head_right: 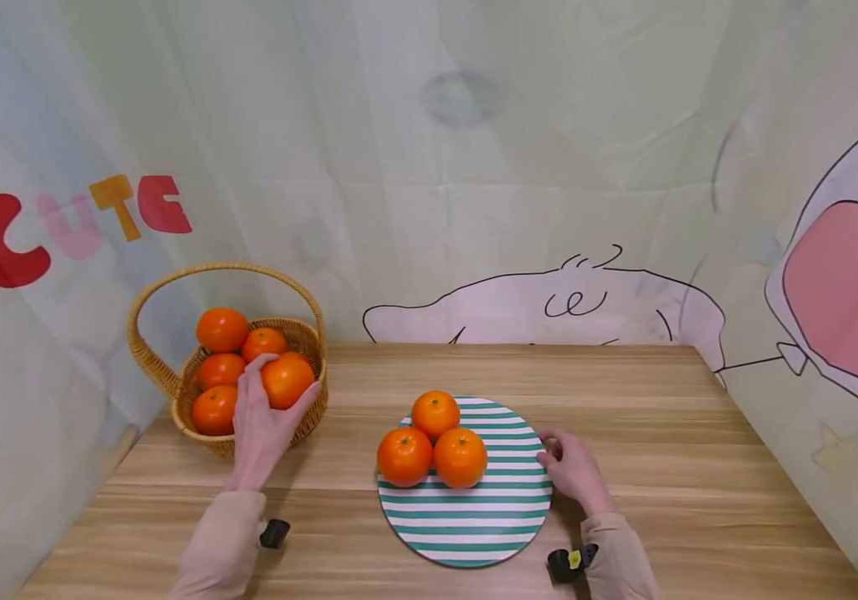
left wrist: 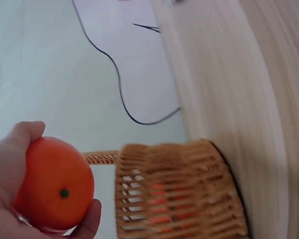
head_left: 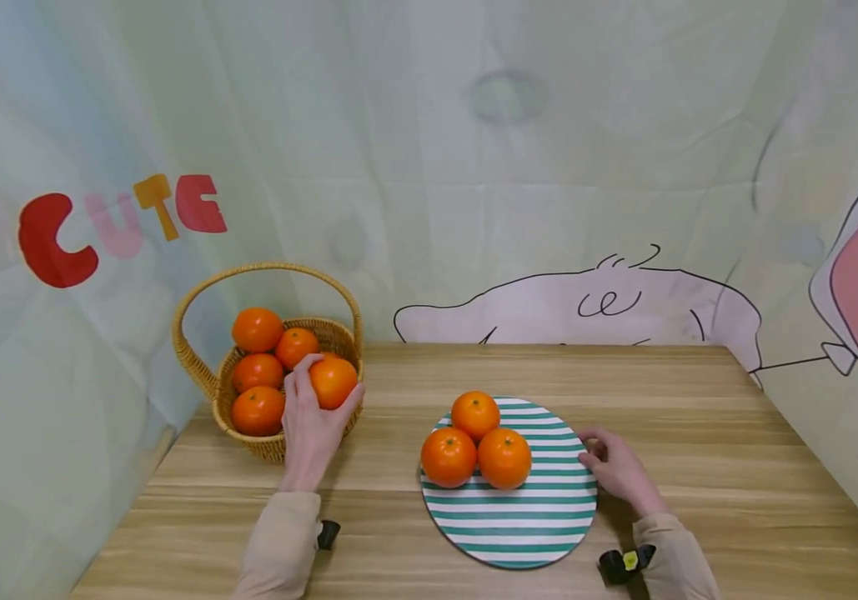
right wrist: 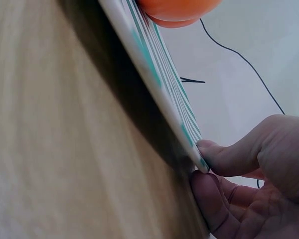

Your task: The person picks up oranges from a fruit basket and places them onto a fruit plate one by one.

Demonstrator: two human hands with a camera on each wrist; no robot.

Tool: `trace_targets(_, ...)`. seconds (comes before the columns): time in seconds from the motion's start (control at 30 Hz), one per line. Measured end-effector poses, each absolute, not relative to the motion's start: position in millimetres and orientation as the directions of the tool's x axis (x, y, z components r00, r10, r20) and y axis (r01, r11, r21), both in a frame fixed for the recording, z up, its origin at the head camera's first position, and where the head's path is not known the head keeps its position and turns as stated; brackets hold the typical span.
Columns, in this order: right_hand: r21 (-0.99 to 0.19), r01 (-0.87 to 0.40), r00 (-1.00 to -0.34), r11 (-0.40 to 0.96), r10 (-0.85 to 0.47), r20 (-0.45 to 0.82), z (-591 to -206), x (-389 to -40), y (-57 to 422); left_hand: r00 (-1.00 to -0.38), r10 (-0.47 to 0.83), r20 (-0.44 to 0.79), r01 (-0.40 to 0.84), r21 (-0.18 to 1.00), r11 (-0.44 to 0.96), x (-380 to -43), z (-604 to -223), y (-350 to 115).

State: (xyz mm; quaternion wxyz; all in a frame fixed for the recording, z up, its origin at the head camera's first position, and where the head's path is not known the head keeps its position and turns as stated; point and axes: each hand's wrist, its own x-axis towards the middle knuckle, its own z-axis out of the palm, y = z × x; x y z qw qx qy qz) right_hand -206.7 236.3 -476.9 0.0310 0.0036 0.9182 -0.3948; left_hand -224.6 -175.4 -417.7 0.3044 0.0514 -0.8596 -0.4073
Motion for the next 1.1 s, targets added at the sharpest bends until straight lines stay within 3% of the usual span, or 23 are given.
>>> trace_targets(0.27, -0.727, 0.033, -0.998, 0.686, -0.012, -0.057, -477.3, -207.1, 235.9, -0.833, -0.336, 0.440, 0.163, 0.776, 0.610, -211.3, -411.8, -160.3)
trace_targets(0.7, -0.729, 0.035, -0.998, 0.684, -0.012, -0.059, -477.2, -207.0, 235.8, -0.917, -0.141, 0.372, 0.203, 0.743, 0.638, -190.0, -405.0, -135.7)
trace_targets(1.1, -0.730, 0.036, -0.998, 0.682, -0.012, -0.061, -476.4, -205.6, 236.1, -0.914, -0.048, 0.402, 0.288, 0.729, 0.620, -178.3, -399.1, -116.0)
